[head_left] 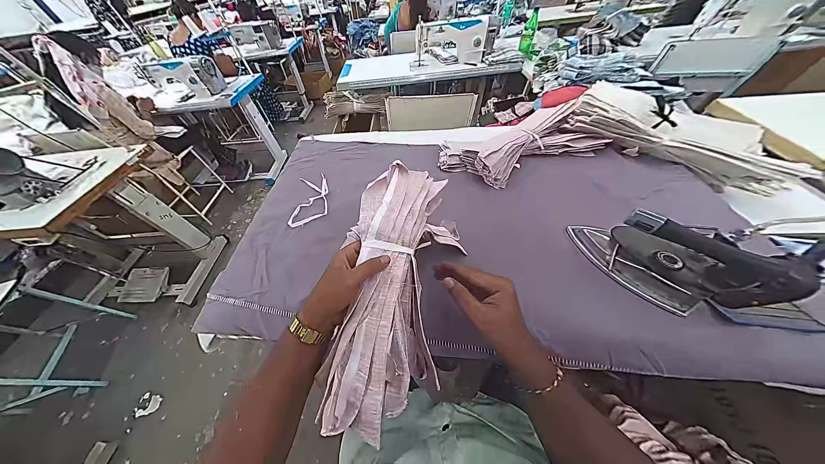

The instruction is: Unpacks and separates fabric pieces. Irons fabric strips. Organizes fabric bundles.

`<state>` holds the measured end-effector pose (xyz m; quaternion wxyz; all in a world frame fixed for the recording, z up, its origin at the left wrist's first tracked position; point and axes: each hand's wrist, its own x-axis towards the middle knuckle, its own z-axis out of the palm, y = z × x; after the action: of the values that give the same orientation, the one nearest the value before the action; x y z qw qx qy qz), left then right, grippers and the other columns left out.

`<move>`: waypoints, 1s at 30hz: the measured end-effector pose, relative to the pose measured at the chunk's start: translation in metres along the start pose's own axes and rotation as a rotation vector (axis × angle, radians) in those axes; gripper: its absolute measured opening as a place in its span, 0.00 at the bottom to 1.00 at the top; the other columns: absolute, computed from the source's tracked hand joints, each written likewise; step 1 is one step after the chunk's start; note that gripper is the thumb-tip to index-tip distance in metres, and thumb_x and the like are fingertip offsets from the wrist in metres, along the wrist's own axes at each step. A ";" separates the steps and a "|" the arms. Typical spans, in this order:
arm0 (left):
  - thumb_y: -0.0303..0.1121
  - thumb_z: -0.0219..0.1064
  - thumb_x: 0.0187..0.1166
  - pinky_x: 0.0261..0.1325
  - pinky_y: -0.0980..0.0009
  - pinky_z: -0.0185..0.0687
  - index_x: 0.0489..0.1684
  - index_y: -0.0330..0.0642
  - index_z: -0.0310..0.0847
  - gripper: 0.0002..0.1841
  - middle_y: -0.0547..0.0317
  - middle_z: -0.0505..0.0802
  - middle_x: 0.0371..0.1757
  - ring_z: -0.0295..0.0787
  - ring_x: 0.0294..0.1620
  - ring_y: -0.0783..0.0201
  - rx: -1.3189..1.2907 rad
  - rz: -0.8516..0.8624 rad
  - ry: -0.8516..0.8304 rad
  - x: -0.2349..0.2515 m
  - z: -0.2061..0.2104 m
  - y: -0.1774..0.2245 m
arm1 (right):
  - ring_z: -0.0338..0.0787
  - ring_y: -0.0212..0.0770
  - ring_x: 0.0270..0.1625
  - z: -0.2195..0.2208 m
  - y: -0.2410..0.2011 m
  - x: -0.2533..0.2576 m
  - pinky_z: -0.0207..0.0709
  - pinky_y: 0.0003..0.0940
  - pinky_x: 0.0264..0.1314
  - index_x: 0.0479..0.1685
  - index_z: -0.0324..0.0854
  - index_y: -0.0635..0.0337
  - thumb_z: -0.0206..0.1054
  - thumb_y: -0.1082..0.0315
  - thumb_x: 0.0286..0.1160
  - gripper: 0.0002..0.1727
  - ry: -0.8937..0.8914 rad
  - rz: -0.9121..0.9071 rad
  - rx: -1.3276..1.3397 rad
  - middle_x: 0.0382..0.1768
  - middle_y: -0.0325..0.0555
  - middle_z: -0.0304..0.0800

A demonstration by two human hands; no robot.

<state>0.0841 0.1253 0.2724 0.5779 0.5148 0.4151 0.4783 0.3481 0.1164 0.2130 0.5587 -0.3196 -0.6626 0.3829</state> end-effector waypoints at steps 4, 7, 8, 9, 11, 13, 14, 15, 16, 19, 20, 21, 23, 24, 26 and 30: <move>0.27 0.63 0.83 0.53 0.61 0.94 0.65 0.27 0.75 0.16 0.45 0.94 0.48 0.96 0.46 0.57 -0.045 0.103 0.024 -0.012 0.014 -0.001 | 0.88 0.41 0.71 0.030 -0.005 0.015 0.82 0.36 0.75 0.73 0.79 0.75 0.65 0.66 0.86 0.23 -0.085 0.190 0.423 0.70 0.56 0.88; 0.27 0.52 0.87 0.59 0.65 0.92 0.70 0.29 0.72 0.17 0.50 0.94 0.52 0.94 0.51 0.63 -0.180 0.197 0.022 -0.030 0.029 -0.001 | 0.92 0.34 0.51 0.039 -0.008 0.027 0.87 0.33 0.57 0.55 0.85 0.63 0.56 0.48 0.90 0.25 -0.172 0.343 0.723 0.49 0.45 0.93; 0.28 0.49 0.89 0.62 0.67 0.90 0.73 0.31 0.70 0.18 0.53 0.94 0.54 0.94 0.54 0.66 -0.219 0.208 0.006 -0.035 0.033 -0.004 | 0.93 0.33 0.48 0.042 -0.011 0.029 0.88 0.32 0.55 0.50 0.85 0.60 0.57 0.46 0.88 0.24 -0.173 0.339 0.790 0.44 0.43 0.94; 0.30 0.47 0.91 0.62 0.68 0.90 0.72 0.33 0.71 0.18 0.55 0.94 0.54 0.94 0.53 0.67 -0.248 0.203 -0.009 -0.037 0.035 -0.011 | 0.92 0.31 0.45 0.046 -0.015 0.030 0.88 0.30 0.52 0.44 0.85 0.57 0.61 0.44 0.86 0.23 -0.140 0.304 0.805 0.40 0.40 0.93; 0.37 0.45 0.95 0.62 0.68 0.90 0.71 0.36 0.73 0.19 0.57 0.95 0.53 0.93 0.53 0.69 -0.227 0.161 0.001 -0.038 0.036 -0.025 | 0.92 0.28 0.43 0.053 -0.024 0.031 0.88 0.28 0.52 0.45 0.85 0.56 0.64 0.47 0.85 0.20 -0.061 0.204 0.690 0.37 0.35 0.92; 0.37 0.46 0.95 0.63 0.66 0.90 0.74 0.33 0.73 0.21 0.52 0.94 0.55 0.93 0.55 0.66 -0.144 0.171 0.094 -0.035 0.039 -0.034 | 0.92 0.30 0.50 0.059 -0.030 0.031 0.87 0.30 0.59 0.57 0.82 0.65 0.62 0.62 0.86 0.15 -0.029 0.123 0.547 0.46 0.41 0.93; 0.34 0.48 0.94 0.64 0.64 0.90 0.77 0.31 0.70 0.21 0.49 0.92 0.59 0.92 0.57 0.62 -0.078 0.220 0.153 -0.033 0.042 -0.037 | 0.91 0.33 0.58 0.060 -0.030 0.030 0.85 0.32 0.68 0.68 0.76 0.72 0.62 0.67 0.86 0.19 -0.046 0.088 0.508 0.55 0.47 0.92; 0.32 0.52 0.93 0.63 0.61 0.91 0.80 0.30 0.66 0.21 0.45 0.92 0.61 0.93 0.58 0.57 0.000 0.285 0.230 -0.031 0.043 -0.041 | 0.90 0.37 0.65 0.062 -0.029 0.029 0.83 0.34 0.74 0.76 0.69 0.76 0.63 0.70 0.86 0.25 -0.056 0.053 0.474 0.63 0.53 0.89; 0.30 0.57 0.90 0.63 0.59 0.92 0.82 0.29 0.62 0.24 0.43 0.90 0.64 0.92 0.60 0.53 0.075 0.363 0.299 -0.030 0.045 -0.042 | 0.88 0.40 0.70 0.063 -0.028 0.029 0.81 0.36 0.78 0.80 0.63 0.78 0.64 0.71 0.84 0.30 -0.063 0.026 0.437 0.69 0.57 0.85; 0.35 0.53 0.92 0.72 0.59 0.87 0.81 0.30 0.67 0.24 0.44 0.86 0.73 0.87 0.70 0.53 0.240 0.560 0.344 -0.033 0.044 -0.038 | 0.84 0.42 0.75 0.064 -0.029 0.030 0.81 0.37 0.80 0.83 0.65 0.72 0.72 0.65 0.79 0.36 -0.067 -0.020 0.208 0.76 0.57 0.79; 0.38 0.48 0.95 0.75 0.59 0.84 0.80 0.28 0.69 0.24 0.43 0.86 0.72 0.86 0.71 0.53 0.234 0.592 0.299 -0.033 0.043 -0.035 | 0.83 0.40 0.76 0.064 -0.031 0.031 0.81 0.38 0.79 0.82 0.69 0.68 0.74 0.60 0.78 0.36 -0.083 -0.030 0.078 0.76 0.55 0.79; 0.42 0.50 0.95 0.76 0.61 0.83 0.80 0.28 0.69 0.26 0.45 0.87 0.71 0.86 0.71 0.55 0.218 0.583 0.264 -0.033 0.043 -0.031 | 0.82 0.39 0.76 0.062 -0.036 0.033 0.81 0.37 0.79 0.81 0.72 0.64 0.74 0.54 0.78 0.36 -0.115 -0.043 -0.086 0.75 0.54 0.80; 0.46 0.67 0.85 0.70 0.64 0.87 0.78 0.30 0.70 0.31 0.49 0.91 0.65 0.90 0.65 0.60 0.145 0.456 0.286 -0.031 0.047 -0.025 | 0.84 0.41 0.73 0.056 -0.052 0.042 0.81 0.43 0.75 0.76 0.80 0.55 0.69 0.48 0.78 0.31 -0.234 -0.055 -0.421 0.70 0.52 0.85; 0.46 0.73 0.79 0.65 0.63 0.90 0.74 0.31 0.72 0.32 0.49 0.93 0.59 0.92 0.60 0.60 0.085 0.364 0.326 -0.028 0.048 -0.024 | 0.86 0.45 0.69 0.054 -0.059 0.048 0.82 0.48 0.69 0.74 0.81 0.51 0.67 0.47 0.78 0.28 -0.326 -0.048 -0.547 0.70 0.51 0.85; 0.43 0.75 0.77 0.57 0.60 0.93 0.70 0.32 0.74 0.29 0.48 0.93 0.54 0.94 0.53 0.58 -0.064 0.199 0.401 -0.014 0.046 -0.026 | 0.88 0.51 0.67 0.049 -0.068 0.063 0.85 0.50 0.63 0.83 0.74 0.53 0.66 0.49 0.81 0.33 -0.535 -0.033 -0.627 0.90 0.57 0.61; 0.47 0.66 0.86 0.58 0.56 0.94 0.65 0.32 0.81 0.25 0.45 0.96 0.52 0.96 0.52 0.56 -0.098 0.021 0.459 0.007 0.025 -0.036 | 0.74 0.46 0.86 0.040 -0.053 0.058 0.71 0.42 0.85 0.83 0.74 0.60 0.65 0.52 0.84 0.32 -0.603 -0.081 -0.495 0.92 0.55 0.58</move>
<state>0.1140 0.1264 0.2400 0.4875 0.3681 0.5066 0.6085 0.2988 0.1332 0.2847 0.2597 -0.2914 -0.8815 0.2657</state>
